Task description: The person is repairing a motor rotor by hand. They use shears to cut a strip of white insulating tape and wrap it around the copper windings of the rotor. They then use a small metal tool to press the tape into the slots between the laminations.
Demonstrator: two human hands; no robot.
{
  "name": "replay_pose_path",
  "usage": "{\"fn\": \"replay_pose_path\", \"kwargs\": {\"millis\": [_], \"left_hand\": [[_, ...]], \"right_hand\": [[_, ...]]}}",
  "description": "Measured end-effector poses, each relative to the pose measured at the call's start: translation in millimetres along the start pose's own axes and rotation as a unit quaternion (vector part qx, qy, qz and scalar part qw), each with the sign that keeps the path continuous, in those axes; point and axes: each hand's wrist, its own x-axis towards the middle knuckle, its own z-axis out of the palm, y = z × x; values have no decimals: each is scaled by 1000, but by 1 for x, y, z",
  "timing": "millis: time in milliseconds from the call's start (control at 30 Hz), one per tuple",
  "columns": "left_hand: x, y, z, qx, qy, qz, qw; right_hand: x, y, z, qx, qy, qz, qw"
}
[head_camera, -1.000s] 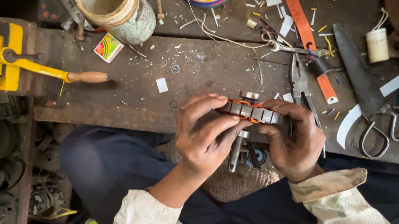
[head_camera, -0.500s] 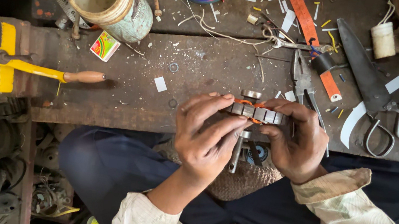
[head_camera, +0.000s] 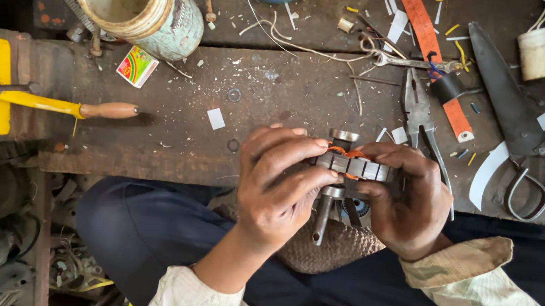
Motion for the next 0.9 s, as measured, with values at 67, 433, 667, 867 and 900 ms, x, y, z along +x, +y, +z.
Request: {"fn": "replay_pose_path", "kwargs": {"millis": [67, 433, 667, 867, 900], "left_hand": [[-4, -6, 7, -3, 21, 33, 999], [-3, -23, 15, -27, 14, 110, 993], [-10, -24, 20, -3, 8, 103, 995], [-12, -21, 21, -26, 12, 90, 996], [-12, -21, 22, -30, 15, 91, 995]], "right_hand": [[0, -2, -1, -10, 3, 3, 1000], [7, -4, 0, -59, 14, -30, 998], [14, -23, -4, -273, 95, -252, 923], [11, -27, 3, -278, 92, -174, 940], [10, -27, 4, -266, 89, -158, 947]]}}
